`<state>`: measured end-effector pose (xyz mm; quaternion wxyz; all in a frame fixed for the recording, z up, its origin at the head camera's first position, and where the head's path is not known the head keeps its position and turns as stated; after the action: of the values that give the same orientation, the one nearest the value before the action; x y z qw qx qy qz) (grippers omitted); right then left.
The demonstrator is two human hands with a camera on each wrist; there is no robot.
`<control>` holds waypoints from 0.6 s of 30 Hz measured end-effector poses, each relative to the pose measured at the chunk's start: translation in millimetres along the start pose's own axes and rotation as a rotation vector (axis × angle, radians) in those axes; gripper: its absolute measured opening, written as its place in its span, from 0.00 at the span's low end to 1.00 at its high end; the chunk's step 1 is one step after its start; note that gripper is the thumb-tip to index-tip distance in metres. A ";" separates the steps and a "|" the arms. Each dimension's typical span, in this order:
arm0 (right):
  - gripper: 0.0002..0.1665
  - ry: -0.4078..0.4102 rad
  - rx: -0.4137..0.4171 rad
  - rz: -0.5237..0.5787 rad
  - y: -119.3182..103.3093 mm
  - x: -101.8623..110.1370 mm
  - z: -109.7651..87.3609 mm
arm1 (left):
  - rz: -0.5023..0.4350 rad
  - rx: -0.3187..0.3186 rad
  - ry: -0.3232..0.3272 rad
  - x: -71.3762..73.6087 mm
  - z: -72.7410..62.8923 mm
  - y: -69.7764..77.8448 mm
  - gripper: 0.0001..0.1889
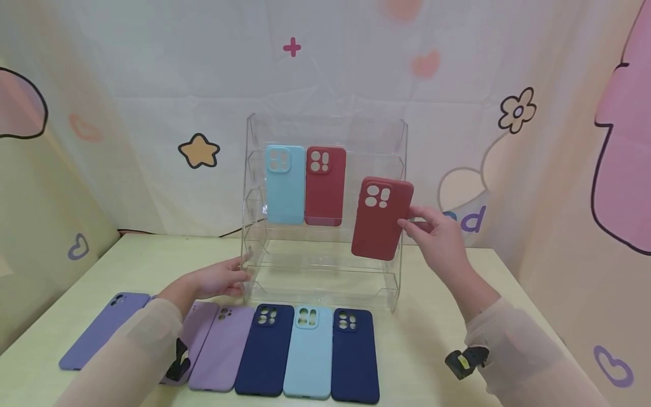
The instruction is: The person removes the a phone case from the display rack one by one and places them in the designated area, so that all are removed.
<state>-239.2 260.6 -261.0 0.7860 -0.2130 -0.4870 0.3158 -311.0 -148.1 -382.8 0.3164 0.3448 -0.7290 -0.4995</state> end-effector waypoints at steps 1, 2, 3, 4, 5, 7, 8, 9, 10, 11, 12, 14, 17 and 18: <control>0.31 -0.008 0.000 -0.001 1.4 -0.6 -2.2 | -0.003 -0.001 -0.001 0.1 0.3 -0.4 0.38; 0.31 -0.018 -0.001 -0.004 2.9 -1.5 -4.3 | -0.006 -0.001 0.001 0.1 0.6 -0.7 0.38; 0.31 -0.028 -0.003 -0.004 4.3 -2.6 -6.1 | -0.008 0.000 0.004 0.2 1.0 -1.1 0.38; 0.31 -0.040 -0.008 -0.002 5.7 -3.4 -8.2 | -0.010 0.000 0.006 0.1 1.5 -1.4 0.38; 0.31 -0.050 -0.011 -0.002 7.3 -4.2 -10.2 | -0.009 0.000 0.009 0.3 2.2 -1.9 0.39; 0.32 -0.066 -0.017 0.000 10.2 -5.4 -13.9 | -0.007 0.004 0.016 0.0 3.1 -2.5 0.39; 0.31 -0.072 -0.017 0.001 11.6 -6.0 -15.6 | -0.006 0.005 0.019 -0.1 3.4 -2.6 0.39; 0.31 -0.075 -0.013 0.006 12.9 -6.3 -17.4 | -0.007 0.007 0.020 -0.2 3.5 -2.6 0.39; 0.31 -0.081 -0.010 0.008 14.1 -6.5 -19.3 | -0.007 0.008 0.022 -0.2 3.6 -2.6 0.39; 0.31 -0.086 -0.006 0.005 15.3 -6.8 -21.2 | -0.007 0.010 0.023 -0.2 3.7 -2.5 0.39; 0.31 -0.093 -0.004 0.002 16.3 -7.1 -23.2 | -0.003 0.009 0.022 -0.2 3.6 -2.5 0.39; 0.30 -0.109 -0.002 -0.004 18.6 -7.6 -27.2 | 0.003 0.007 0.022 -0.1 3.2 -2.0 0.39; 0.30 -0.138 -0.016 -0.020 22.3 -8.4 -33.1 | 0.011 0.009 0.023 0.0 2.7 -1.6 0.39; 0.30 -0.150 -0.024 -0.021 23.6 -8.5 -34.9 | 0.016 0.006 0.020 0.2 2.3 -1.6 0.39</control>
<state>-217.4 270.4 -296.7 0.7480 -0.1933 -0.5504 0.3166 -312.6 -147.5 -385.0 0.3265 0.3447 -0.7303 -0.4912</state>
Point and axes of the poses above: each hand's wrist, its own z-axis towards the middle knuckle, its own x-axis out of the back of the hand, y = z × x, the point moved 1 cm from there along z, towards the middle knuckle, and after that the axes turned 5 degrees about -z, right-handed, at the moved point
